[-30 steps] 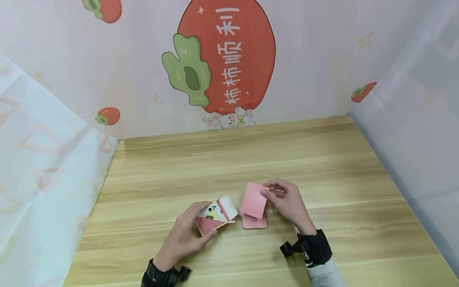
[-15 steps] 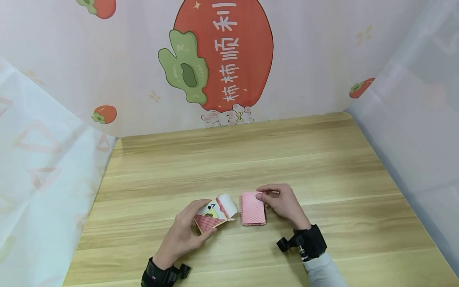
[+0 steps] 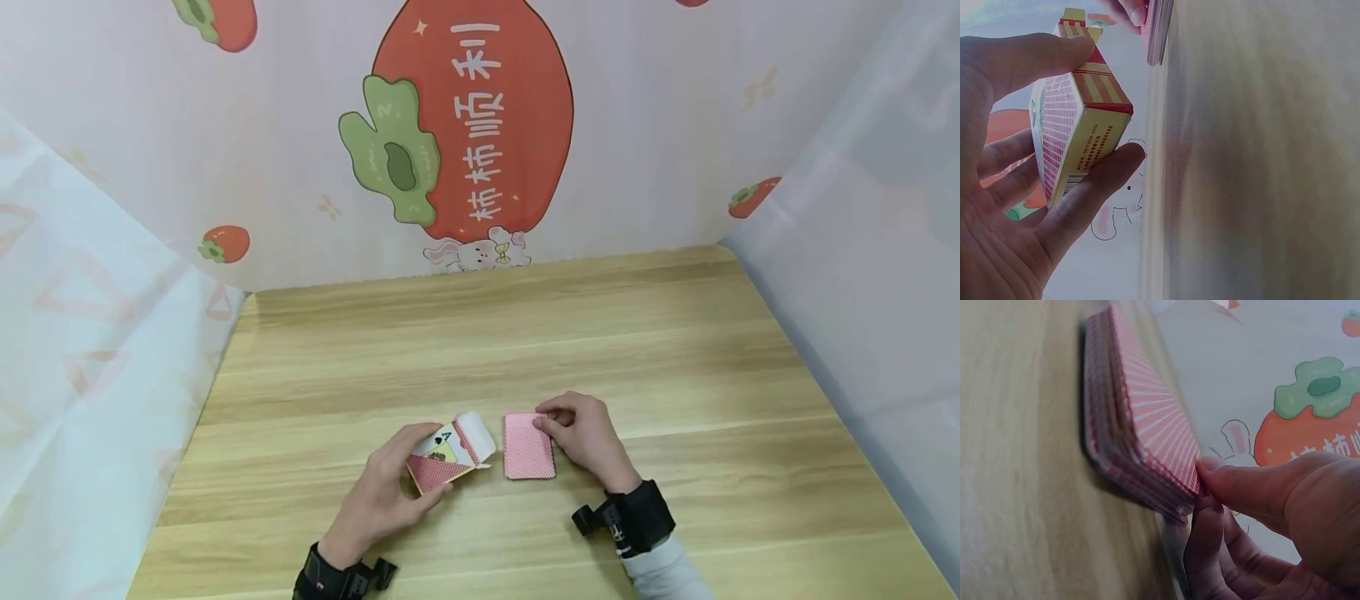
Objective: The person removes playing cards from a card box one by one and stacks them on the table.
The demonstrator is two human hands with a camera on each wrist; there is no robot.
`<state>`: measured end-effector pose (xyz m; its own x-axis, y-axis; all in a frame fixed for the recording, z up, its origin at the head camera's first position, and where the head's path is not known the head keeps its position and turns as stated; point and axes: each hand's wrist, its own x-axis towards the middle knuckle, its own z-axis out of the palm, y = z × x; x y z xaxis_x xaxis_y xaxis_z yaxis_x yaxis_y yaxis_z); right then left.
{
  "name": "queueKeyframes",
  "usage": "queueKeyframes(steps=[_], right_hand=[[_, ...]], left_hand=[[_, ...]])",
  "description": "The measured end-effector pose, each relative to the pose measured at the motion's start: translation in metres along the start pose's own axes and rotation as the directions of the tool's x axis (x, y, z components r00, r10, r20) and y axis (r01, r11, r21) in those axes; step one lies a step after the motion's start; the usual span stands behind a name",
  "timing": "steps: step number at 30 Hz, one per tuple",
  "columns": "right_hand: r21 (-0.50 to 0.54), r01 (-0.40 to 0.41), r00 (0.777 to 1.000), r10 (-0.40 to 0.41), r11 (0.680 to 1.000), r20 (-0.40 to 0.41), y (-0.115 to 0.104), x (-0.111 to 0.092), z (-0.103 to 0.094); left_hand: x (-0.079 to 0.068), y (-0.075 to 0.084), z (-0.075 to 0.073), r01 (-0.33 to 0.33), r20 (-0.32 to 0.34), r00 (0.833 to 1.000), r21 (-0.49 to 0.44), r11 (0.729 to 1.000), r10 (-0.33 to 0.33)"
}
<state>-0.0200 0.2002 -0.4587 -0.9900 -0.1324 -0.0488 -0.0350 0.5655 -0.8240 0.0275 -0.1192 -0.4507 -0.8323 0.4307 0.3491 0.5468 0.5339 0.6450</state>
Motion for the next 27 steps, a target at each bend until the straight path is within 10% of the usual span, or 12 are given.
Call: queueKeyframes(steps=[15, 27], right_hand=[[0.054, 0.138, 0.987, -0.133, 0.989, -0.088, -0.014, -0.004, 0.002], [0.352, 0.36, 0.915, -0.401, 0.864, 0.05, -0.052, -0.02, 0.025]], left_hand=[[0.001, 0.002, 0.001, -0.032, 0.002, 0.999, -0.017, 0.999, 0.032], [0.0, 0.004, 0.003, -0.027, 0.022, 0.999, -0.027, 0.999, 0.028]])
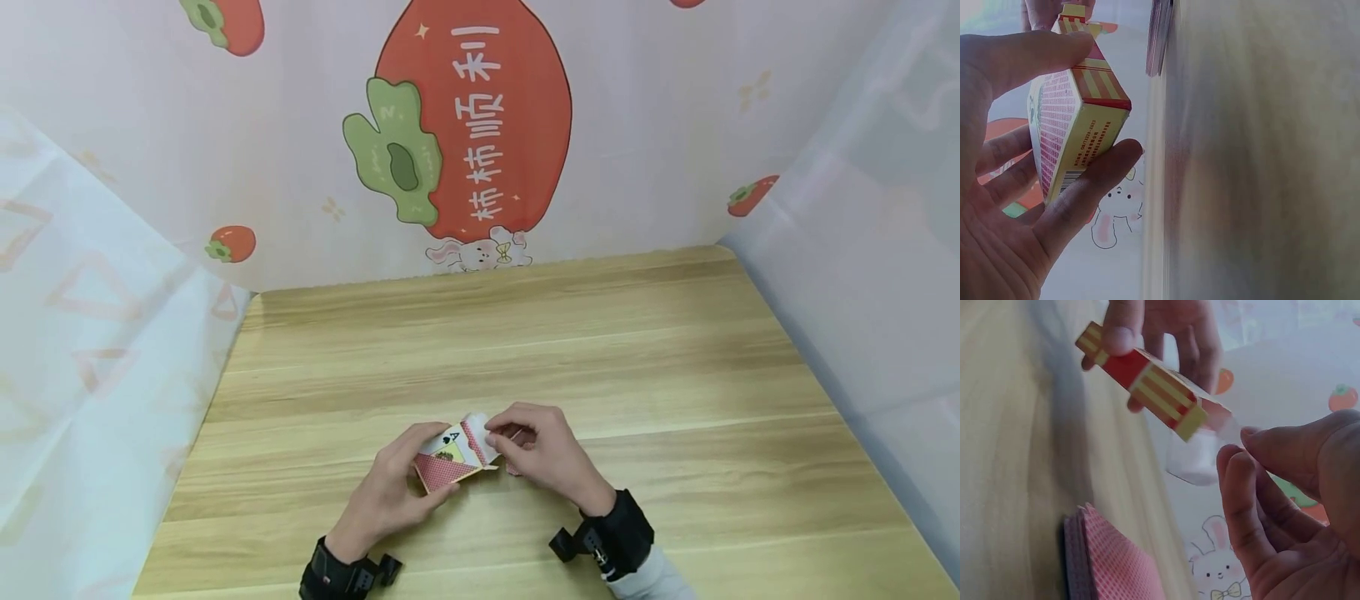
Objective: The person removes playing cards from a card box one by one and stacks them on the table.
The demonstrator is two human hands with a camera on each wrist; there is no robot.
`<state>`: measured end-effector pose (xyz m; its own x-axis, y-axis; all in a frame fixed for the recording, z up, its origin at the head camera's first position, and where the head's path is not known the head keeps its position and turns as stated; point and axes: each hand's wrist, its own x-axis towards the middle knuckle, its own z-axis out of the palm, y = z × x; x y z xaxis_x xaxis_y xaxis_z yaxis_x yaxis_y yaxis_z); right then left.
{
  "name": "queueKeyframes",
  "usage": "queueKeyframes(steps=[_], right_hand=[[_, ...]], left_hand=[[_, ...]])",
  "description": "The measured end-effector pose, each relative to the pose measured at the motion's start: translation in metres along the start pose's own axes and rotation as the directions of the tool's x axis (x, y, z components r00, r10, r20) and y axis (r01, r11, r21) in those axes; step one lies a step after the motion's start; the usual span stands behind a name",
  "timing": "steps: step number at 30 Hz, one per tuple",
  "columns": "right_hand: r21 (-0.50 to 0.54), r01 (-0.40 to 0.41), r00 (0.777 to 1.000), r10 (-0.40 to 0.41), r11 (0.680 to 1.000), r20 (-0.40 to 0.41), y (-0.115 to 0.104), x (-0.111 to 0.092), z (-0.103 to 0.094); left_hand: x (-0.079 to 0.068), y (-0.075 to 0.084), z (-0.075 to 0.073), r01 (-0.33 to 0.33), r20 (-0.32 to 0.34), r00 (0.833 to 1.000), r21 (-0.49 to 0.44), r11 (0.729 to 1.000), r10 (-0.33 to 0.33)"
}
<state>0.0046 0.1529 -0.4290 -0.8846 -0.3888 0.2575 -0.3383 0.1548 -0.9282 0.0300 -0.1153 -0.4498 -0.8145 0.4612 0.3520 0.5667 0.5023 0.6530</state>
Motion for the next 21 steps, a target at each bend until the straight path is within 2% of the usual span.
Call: queueKeyframes(steps=[3, 7, 16, 21], right_hand=[[-0.021, 0.026, 0.999, -0.026, 0.999, 0.03, 0.0, 0.0, 0.007], [-0.129, 0.041, 0.999, -0.038, 0.991, 0.022, 0.001, 0.0, 0.012], [-0.189, -0.029, 0.997, 0.042, 0.982, 0.063, 0.0, -0.001, 0.013], [-0.184, -0.068, 0.994, 0.082, 0.981, 0.069, -0.003, -0.002, 0.013]], left_hand=[[0.0, 0.0, 0.001, -0.008, 0.005, 1.0, -0.003, 1.0, 0.008], [0.0, 0.0, 0.001, -0.032, 0.009, 0.999, -0.009, 0.999, 0.032], [0.0, 0.002, 0.001, -0.062, 0.016, 0.998, -0.016, 0.998, 0.063], [0.001, 0.003, 0.001, -0.075, 0.012, 0.997, -0.011, 0.997, 0.075]])
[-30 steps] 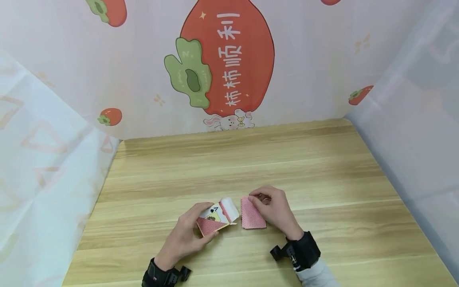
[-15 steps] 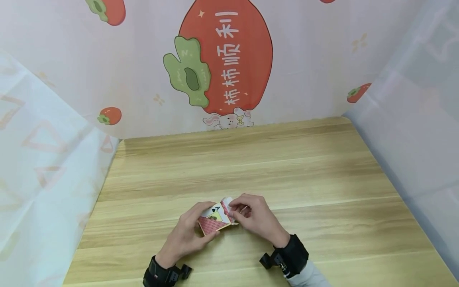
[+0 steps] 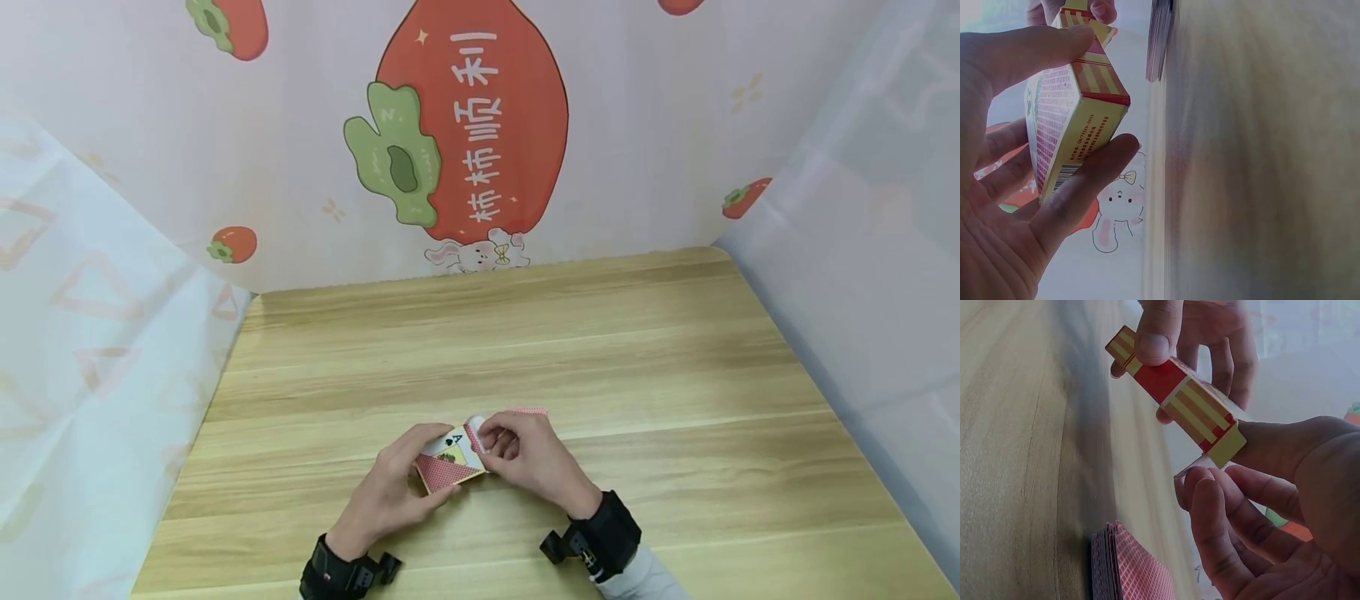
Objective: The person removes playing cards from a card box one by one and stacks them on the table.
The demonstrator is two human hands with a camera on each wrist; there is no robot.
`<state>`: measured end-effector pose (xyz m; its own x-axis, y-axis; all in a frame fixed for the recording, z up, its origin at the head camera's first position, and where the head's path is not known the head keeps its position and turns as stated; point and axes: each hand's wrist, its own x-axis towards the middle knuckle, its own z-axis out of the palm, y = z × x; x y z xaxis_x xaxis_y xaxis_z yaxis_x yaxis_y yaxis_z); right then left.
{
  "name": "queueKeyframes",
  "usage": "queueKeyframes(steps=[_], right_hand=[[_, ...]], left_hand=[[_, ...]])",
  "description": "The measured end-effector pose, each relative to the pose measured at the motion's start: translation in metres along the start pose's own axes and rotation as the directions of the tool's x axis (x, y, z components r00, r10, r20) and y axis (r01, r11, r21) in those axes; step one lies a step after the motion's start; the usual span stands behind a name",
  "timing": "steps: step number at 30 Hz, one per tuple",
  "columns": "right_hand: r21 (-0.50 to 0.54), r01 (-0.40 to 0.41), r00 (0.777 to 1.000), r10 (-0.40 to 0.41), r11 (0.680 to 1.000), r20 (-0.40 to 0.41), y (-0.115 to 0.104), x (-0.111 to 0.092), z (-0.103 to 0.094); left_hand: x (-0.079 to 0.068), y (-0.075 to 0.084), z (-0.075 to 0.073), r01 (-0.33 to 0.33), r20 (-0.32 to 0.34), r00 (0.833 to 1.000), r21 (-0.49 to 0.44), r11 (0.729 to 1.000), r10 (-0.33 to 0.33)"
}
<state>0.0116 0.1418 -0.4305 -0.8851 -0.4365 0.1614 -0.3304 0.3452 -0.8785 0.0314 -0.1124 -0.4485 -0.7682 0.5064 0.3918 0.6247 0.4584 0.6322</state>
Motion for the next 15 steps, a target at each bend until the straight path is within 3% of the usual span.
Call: queueKeyframes(steps=[8, 15], right_hand=[[0.011, -0.075, 0.997, 0.075, 0.997, 0.012, 0.001, -0.001, -0.004], [0.082, -0.148, 0.989, 0.146, 0.986, 0.031, 0.001, -0.001, -0.012]], left_hand=[[-0.001, 0.0, 0.0, 0.019, 0.003, 1.0, 0.034, 0.999, -0.019], [-0.001, -0.001, -0.001, 0.033, -0.006, 0.999, 0.061, 0.998, -0.032]])
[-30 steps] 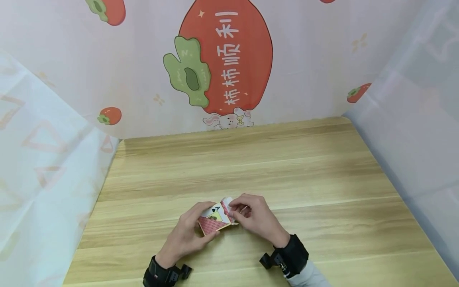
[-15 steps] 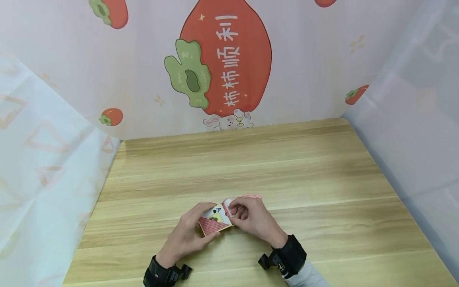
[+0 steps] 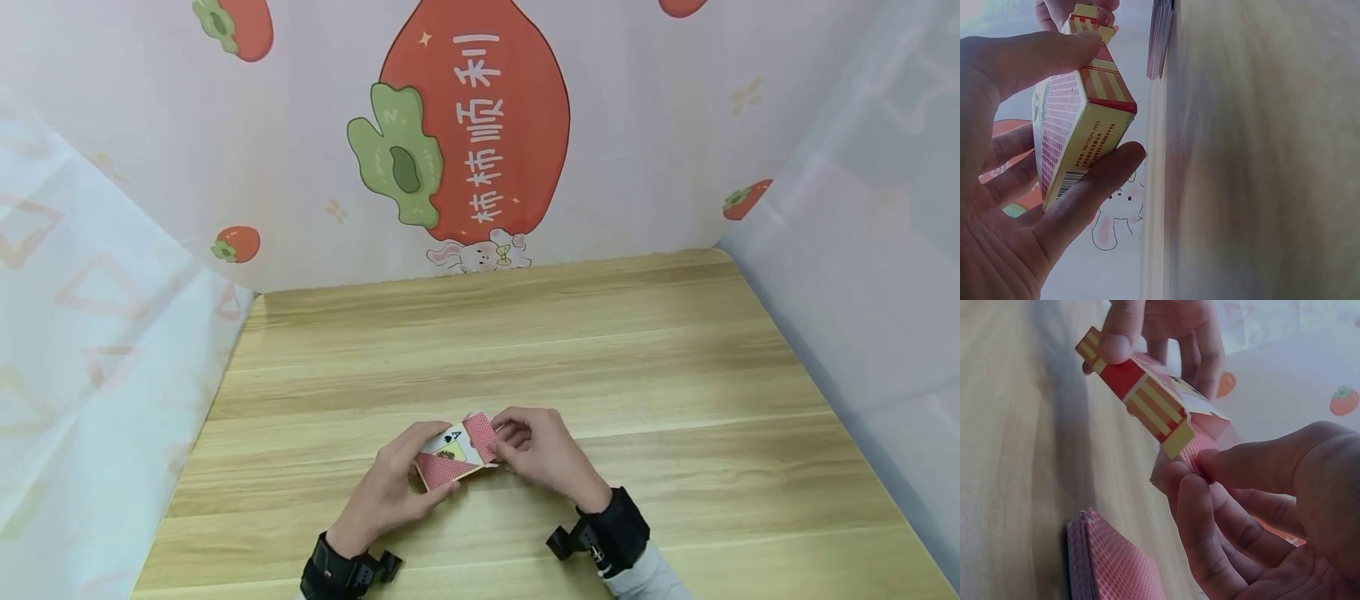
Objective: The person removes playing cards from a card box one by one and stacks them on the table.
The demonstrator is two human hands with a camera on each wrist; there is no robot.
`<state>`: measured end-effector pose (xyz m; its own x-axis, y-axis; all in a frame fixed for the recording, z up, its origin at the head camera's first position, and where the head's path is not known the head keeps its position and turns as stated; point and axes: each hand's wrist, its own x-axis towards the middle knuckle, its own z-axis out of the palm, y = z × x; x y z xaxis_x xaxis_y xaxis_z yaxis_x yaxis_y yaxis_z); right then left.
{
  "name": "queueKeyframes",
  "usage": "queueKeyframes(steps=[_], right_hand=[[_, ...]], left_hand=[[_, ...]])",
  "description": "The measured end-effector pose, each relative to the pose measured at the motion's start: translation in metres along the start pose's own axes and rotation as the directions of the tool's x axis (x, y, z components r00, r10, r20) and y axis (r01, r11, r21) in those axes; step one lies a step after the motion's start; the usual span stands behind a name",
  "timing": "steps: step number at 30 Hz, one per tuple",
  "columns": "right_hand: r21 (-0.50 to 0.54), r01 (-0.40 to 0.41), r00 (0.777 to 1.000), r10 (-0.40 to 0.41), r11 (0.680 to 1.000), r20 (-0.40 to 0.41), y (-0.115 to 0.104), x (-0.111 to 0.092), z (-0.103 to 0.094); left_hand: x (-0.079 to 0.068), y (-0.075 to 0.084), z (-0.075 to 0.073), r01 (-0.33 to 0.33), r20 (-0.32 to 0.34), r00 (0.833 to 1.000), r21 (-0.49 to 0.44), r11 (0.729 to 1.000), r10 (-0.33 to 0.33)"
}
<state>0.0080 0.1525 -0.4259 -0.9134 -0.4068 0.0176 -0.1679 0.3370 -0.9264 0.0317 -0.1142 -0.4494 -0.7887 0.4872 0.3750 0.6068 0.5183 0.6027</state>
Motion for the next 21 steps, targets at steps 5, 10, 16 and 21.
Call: queueKeyframes(steps=[5, 10, 16, 21], right_hand=[[0.032, 0.0, 1.0, 0.001, 1.0, -0.028, 0.001, -0.001, -0.007], [0.104, -0.031, 0.996, 0.04, 0.994, -0.083, 0.003, 0.0, -0.017], [0.231, -0.079, 0.977, 0.121, 0.97, -0.174, 0.007, 0.0, -0.035], [0.27, -0.105, 0.965, 0.164, 0.957, -0.204, 0.016, -0.002, -0.05]], left_hand=[[0.001, 0.0, -0.001, 0.017, -0.006, 1.0, 0.003, 1.0, -0.017], [0.002, 0.0, -0.003, 0.048, -0.012, 0.999, 0.007, 0.999, -0.048], [0.002, -0.002, -0.003, 0.053, -0.034, 0.998, 0.017, 0.998, -0.052], [0.001, -0.002, -0.003, 0.06, -0.047, 0.997, 0.039, 0.997, -0.059]])
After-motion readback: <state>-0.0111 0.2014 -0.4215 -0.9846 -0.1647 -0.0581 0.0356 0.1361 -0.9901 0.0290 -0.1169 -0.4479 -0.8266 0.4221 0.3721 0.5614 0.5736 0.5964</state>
